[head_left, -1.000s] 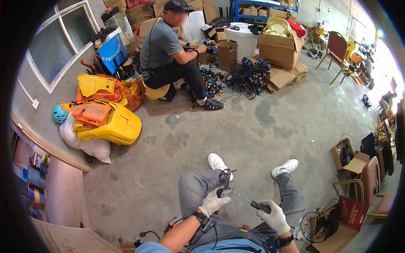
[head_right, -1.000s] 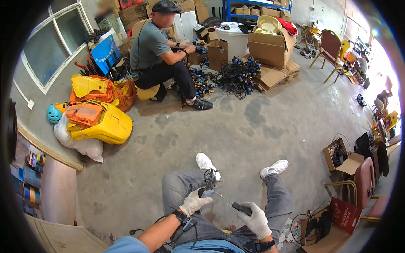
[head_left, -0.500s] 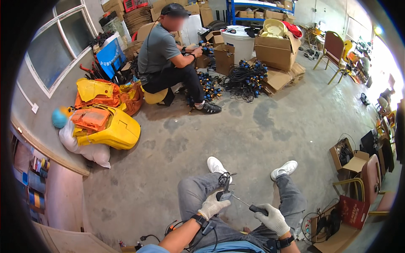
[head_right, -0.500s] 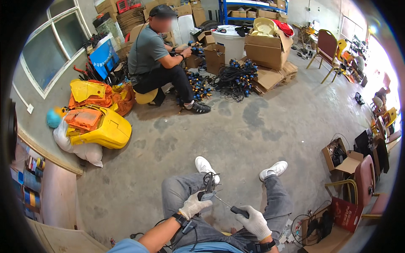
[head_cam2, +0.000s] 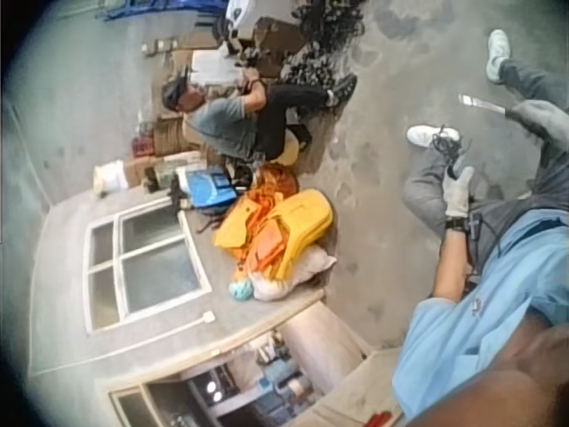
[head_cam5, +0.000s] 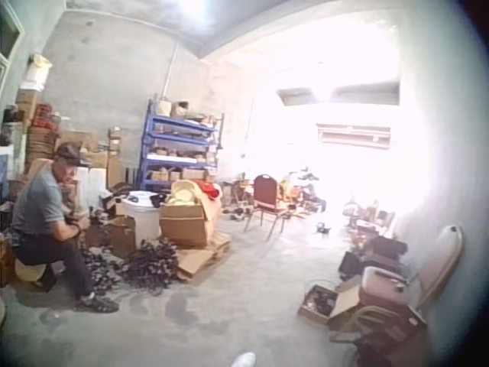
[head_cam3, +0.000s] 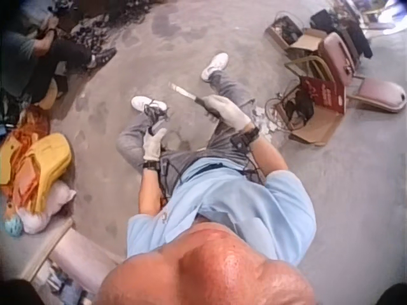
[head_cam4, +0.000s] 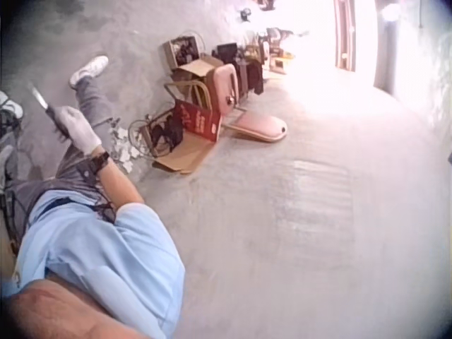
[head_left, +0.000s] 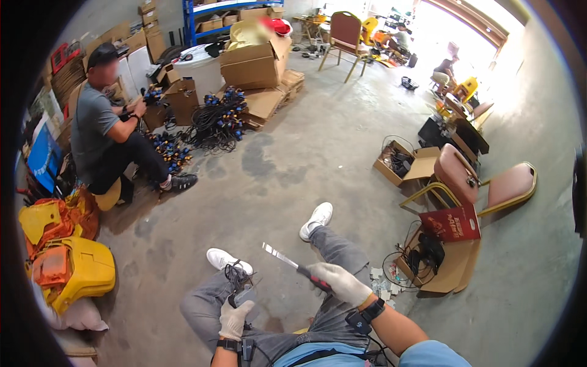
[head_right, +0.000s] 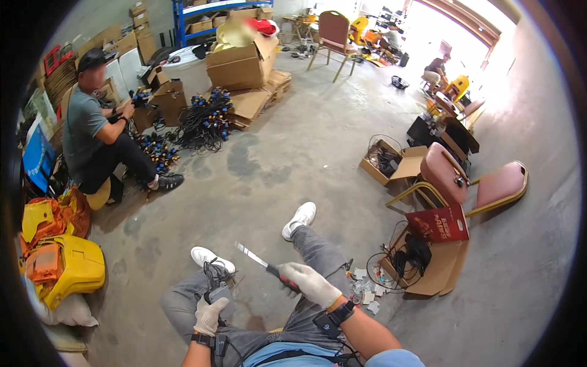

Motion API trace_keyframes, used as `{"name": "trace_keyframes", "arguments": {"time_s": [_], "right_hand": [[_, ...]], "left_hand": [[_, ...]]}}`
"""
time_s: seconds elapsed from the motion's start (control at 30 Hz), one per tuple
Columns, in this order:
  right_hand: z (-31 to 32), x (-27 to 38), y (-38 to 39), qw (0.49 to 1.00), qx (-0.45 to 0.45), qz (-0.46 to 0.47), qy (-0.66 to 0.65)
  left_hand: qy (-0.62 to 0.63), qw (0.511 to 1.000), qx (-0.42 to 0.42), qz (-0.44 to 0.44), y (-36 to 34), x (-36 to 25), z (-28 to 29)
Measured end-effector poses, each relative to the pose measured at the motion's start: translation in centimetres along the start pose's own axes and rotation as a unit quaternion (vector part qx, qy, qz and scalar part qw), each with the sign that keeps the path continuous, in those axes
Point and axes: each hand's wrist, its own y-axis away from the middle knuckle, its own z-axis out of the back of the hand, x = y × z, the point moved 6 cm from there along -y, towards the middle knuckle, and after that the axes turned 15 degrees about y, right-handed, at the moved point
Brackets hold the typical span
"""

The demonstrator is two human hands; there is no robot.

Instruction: The person unscrews and removes a part from a grey electronic housing using a screwdriver, handling the component and cables by hand.

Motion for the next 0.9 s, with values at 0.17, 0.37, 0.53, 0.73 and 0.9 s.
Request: {"name": "trace_keyframes", "arguments": {"time_s": [0.17,0.37,0.53,0.73,0.9], "right_hand": [[1.3,9.0,1.3,0.808,-0.152,0.431,0.372],[2.0,13.4,-5.9,0.984,0.03,0.113,-0.135],[2.1,10.4,-15.0,0.978,-0.047,0.115,-0.166],[4.6,-7.6,-27.0,0.966,-0.09,-0.074,-0.232],[7.0,-25.4,-27.1,0.969,-0.199,-0.144,-0.006]], "left_hand": [[0.07,0.997,0.04,0.008,0.0,-0.1,-0.7],[-0.026,0.998,0.016,0.046,-0.6,-1.8,-1.9],[0.019,0.996,-0.015,0.089,0.5,-2.8,-1.6],[0.061,0.989,-0.041,0.125,0.3,-1.9,-1.1],[0.057,0.977,-0.035,0.203,-0.4,-2.1,-2.4]]}}
